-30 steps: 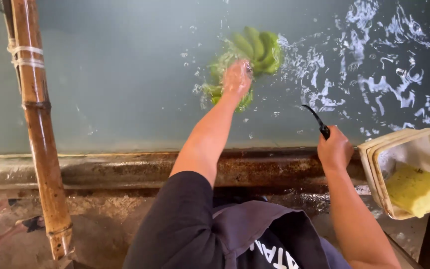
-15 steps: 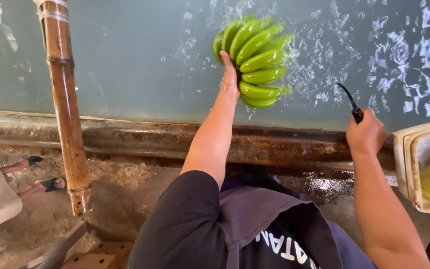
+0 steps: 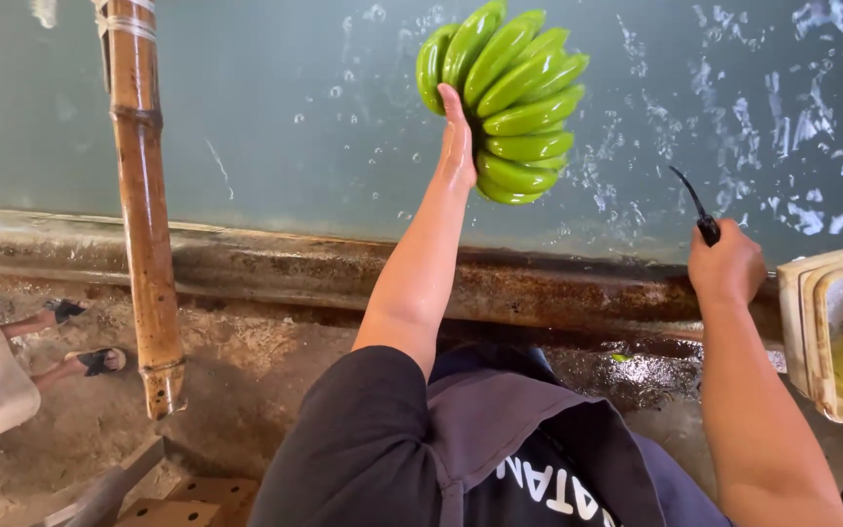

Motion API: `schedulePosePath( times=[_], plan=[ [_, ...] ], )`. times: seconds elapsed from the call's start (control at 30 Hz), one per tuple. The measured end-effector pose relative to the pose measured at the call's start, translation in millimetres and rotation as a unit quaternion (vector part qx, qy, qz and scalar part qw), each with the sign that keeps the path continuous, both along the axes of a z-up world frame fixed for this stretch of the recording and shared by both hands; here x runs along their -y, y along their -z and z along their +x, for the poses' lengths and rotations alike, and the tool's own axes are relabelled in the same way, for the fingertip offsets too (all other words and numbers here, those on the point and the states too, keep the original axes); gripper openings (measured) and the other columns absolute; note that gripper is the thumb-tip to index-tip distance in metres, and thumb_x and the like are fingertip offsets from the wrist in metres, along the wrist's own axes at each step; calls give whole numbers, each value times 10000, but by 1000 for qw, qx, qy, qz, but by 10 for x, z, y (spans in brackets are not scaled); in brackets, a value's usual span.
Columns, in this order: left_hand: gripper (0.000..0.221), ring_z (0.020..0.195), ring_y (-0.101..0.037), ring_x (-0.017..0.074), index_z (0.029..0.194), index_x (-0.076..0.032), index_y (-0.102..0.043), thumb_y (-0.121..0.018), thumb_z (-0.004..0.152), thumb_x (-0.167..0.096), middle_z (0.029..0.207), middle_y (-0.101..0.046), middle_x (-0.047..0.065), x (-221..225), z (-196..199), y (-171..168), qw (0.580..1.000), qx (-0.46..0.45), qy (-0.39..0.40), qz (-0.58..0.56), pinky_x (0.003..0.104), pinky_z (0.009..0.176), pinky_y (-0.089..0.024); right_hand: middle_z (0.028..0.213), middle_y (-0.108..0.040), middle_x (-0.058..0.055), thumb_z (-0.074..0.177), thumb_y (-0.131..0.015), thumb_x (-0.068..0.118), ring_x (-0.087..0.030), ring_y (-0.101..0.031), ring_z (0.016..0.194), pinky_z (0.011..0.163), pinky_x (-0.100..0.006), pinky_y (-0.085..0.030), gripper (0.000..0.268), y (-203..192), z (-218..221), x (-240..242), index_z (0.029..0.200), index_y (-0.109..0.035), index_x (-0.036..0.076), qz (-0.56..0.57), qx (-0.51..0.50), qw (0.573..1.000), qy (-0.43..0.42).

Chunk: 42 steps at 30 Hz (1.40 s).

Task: Washing and cutting bunches of green bananas in a water tank.

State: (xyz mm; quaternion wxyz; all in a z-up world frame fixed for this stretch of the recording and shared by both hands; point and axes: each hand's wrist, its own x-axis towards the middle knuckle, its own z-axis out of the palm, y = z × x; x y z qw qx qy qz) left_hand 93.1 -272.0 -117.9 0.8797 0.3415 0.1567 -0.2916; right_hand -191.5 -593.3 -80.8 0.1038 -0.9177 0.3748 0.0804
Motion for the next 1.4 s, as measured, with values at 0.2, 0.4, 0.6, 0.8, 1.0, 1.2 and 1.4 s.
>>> schedulePosePath(
  times=[0.2, 0.4, 0.6, 0.8, 1.0, 1.2, 1.4],
  plan=[
    [1054, 1576, -142, 209, 1645, -86, -101, -380, 909, -787, 1727, -146, 71, 92, -161, 631, 976, 23, -47, 212, 431, 1255, -106, 924, -705, -30, 1018, -689, 248, -226, -701, 788, 740, -395, -549, 263, 656, 594, 343, 1142, -668, 17, 389, 263, 864, 183],
    [985, 1524, -256, 242, 1615, -53, -171, -527, 933, -668, 1649, -285, 126, 134, -393, 635, 972, 54, -95, 207, 430, 1238, -162, 955, -753, -26, 1003, -776, 162, -121, -712, 851, 791, -299, -598, 133, -98, 1730, -905, 1056, -722, 52, 592, 418, 670, 163],
    [924, 1288, -546, 338, 1510, 21, -363, -605, 913, -642, 1405, -560, 183, 84, -429, 267, 962, 76, -74, 253, 500, 1092, -427, 1577, -485, -290, 1023, -730, 181, -387, -335, 1506, 1193, -539, -219, 603, -224, 2063, -2000, 1526, -513, -71, 366, 279, 817, -348],
    [829, 1246, -579, 348, 1504, -6, -380, -550, 969, -615, 1359, -608, 230, 177, -483, 294, 901, 77, -27, 427, 467, 1074, -425, 1727, -205, -191, 1034, -690, 299, -321, -195, 1625, 1323, -433, -213, 717, 508, 2348, -1646, 1590, -347, 4, 392, 250, 872, -154],
    [791, 1233, -597, 362, 1439, 31, -437, -561, 975, -597, 1357, -587, 249, 138, -466, 392, 934, 94, -74, 336, 467, 1033, -478, 1583, -380, -328, 948, -801, 220, -497, -335, 1447, 1139, -561, -283, 725, -78, 1853, -2130, 1519, -453, -59, 112, 254, 907, -316],
    [708, 1192, -579, 287, 1450, -13, -429, -532, 1012, -558, 1323, -622, 186, 53, -386, 410, 911, 140, 36, 386, 400, 1030, -435, 1062, -788, -69, 977, -832, 353, -201, -774, 995, 906, -362, -620, 404, -396, 2329, -1266, 1226, -728, 53, 303, 303, 897, -105],
    [713, 1213, -581, 256, 1466, -26, -433, -532, 1005, -560, 1313, -626, 162, 147, -419, 495, 935, 170, 106, 294, 391, 1047, -460, 1127, -715, -141, 585, -973, 595, -397, -668, 1047, 874, -522, -498, 849, -667, 2660, -1318, 1228, -741, 91, 138, 60, 944, -295]
  ],
)
